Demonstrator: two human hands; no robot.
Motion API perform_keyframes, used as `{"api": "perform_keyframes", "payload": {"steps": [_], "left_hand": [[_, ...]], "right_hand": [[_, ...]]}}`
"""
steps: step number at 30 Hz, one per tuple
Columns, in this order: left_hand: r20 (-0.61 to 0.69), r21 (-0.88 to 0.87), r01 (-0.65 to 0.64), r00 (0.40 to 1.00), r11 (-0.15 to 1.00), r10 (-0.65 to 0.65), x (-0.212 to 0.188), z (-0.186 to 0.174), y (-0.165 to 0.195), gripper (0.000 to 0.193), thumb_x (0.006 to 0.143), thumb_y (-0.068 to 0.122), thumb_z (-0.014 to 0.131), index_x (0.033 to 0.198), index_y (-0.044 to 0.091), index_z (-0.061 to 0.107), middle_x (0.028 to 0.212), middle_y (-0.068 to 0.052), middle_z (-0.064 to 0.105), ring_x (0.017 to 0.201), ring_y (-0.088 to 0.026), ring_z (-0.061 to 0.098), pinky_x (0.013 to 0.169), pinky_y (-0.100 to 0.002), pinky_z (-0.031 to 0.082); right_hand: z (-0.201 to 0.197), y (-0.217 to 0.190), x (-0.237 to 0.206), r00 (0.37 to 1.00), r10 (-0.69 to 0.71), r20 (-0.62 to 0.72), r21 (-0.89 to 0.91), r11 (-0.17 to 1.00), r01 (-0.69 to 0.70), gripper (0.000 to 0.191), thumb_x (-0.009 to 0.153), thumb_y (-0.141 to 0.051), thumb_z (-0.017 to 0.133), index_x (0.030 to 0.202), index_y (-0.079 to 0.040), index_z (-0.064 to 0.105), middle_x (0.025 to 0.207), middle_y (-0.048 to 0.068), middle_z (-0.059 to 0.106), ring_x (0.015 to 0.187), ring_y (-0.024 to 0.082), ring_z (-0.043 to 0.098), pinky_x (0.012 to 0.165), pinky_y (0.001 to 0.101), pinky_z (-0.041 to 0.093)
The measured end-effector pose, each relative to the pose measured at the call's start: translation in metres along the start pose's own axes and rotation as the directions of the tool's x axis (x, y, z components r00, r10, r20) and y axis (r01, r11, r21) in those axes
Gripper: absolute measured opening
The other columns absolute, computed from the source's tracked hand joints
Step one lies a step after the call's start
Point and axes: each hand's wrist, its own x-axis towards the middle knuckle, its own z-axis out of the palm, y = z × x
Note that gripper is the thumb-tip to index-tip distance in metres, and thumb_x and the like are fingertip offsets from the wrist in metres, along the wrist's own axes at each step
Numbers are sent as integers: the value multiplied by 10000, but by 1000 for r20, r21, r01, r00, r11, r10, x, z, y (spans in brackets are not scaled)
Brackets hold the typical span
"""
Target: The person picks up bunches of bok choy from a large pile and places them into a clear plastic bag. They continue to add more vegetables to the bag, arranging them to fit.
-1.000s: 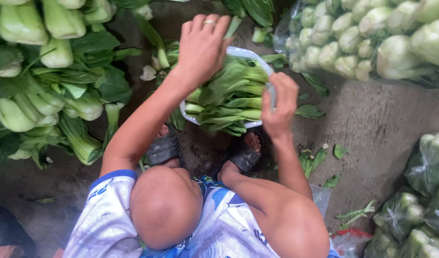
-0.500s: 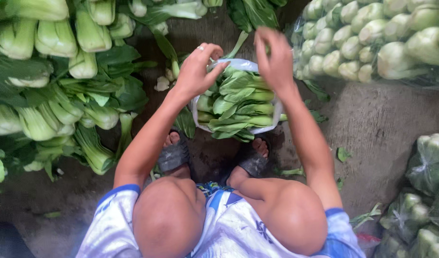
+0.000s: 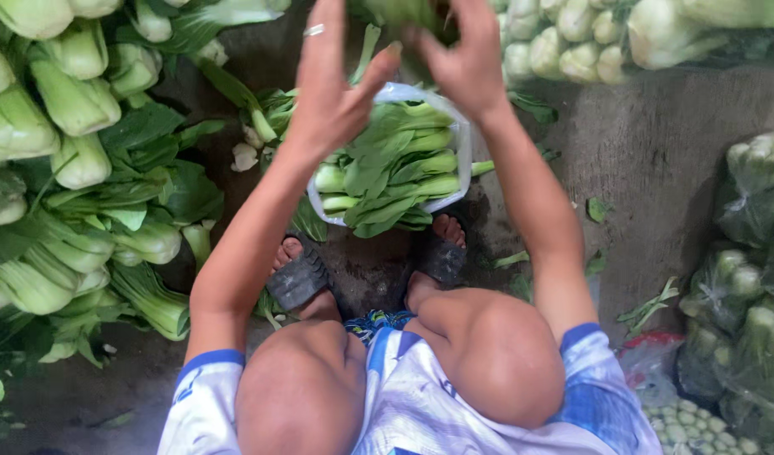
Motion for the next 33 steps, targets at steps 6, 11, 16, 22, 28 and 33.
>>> {"api": "perform_keyframes", "payload": {"steps": [6, 11, 16, 22, 28, 33], "left_hand": [[227, -307, 187, 967, 933, -119, 8, 15, 36, 411, 1004, 198, 797, 1316, 39, 581, 1209, -131, 680, 1095, -277, 738, 949, -362, 584], [331, 355, -22, 938, 935, -104, -9, 60, 38, 743, 960, 476, 832, 1415, -14, 508, 1069, -146, 631, 896, -287, 633, 729, -420, 478], [340, 679, -259, 940, 687, 20, -58, 113, 17, 782, 919, 546, 699, 1428, 1, 463, 1107, -117, 622, 924, -259, 568, 798, -406, 446], [501, 608, -429, 860, 668, 97, -85, 117, 12, 689, 1002, 486, 674, 1444, -2, 468, 1089, -98, 625, 924, -247, 592, 777, -391, 457], [722, 405, -67, 636, 912, -274, -36, 117, 13, 539, 1054, 435, 591, 1343, -7, 487, 1014, -241, 669, 862, -440, 656, 707, -539, 508], [770, 219, -161, 634, 962, -69, -22, 111, 9, 458, 1037, 404, 617, 1273, 25, 515, 953, -243, 667, 844, -461, 655, 704, -557, 512]], "right_hand": [[-53, -3, -56, 982, 127, 139, 338, 926, -168, 324, 1073, -161, 742, 1368, -70, 644, 1221, 108, 651, 1100, 145, 644, 902, 272, 523], [-35, 36, -80, 902, 175, 394, -215, 972, -95, 270, 967, -251, 780, 1123, -44, 705, 1083, 185, 669, 1009, 327, 659, 885, 433, 530], [-23, 56, -95, 920, 274, 279, -197, 954, -225, 189, 926, -122, 672, 1059, 12, 685, 964, 234, 698, 925, 448, 672, 797, 476, 540], [-39, 68, -98, 950, 249, 188, -7, 968, -252, 168, 962, -124, 650, 1071, -8, 703, 968, 198, 710, 886, 405, 701, 755, 461, 544], [-41, 52, -98, 982, 190, -4, -28, 981, -190, 98, 956, -107, 719, 1012, -28, 709, 933, 139, 670, 842, 353, 682, 715, 441, 526], [-39, 44, -102, 991, 114, -71, -72, 990, -119, 102, 927, -75, 765, 1012, -50, 717, 937, 105, 659, 795, 304, 677, 674, 408, 517]]}}
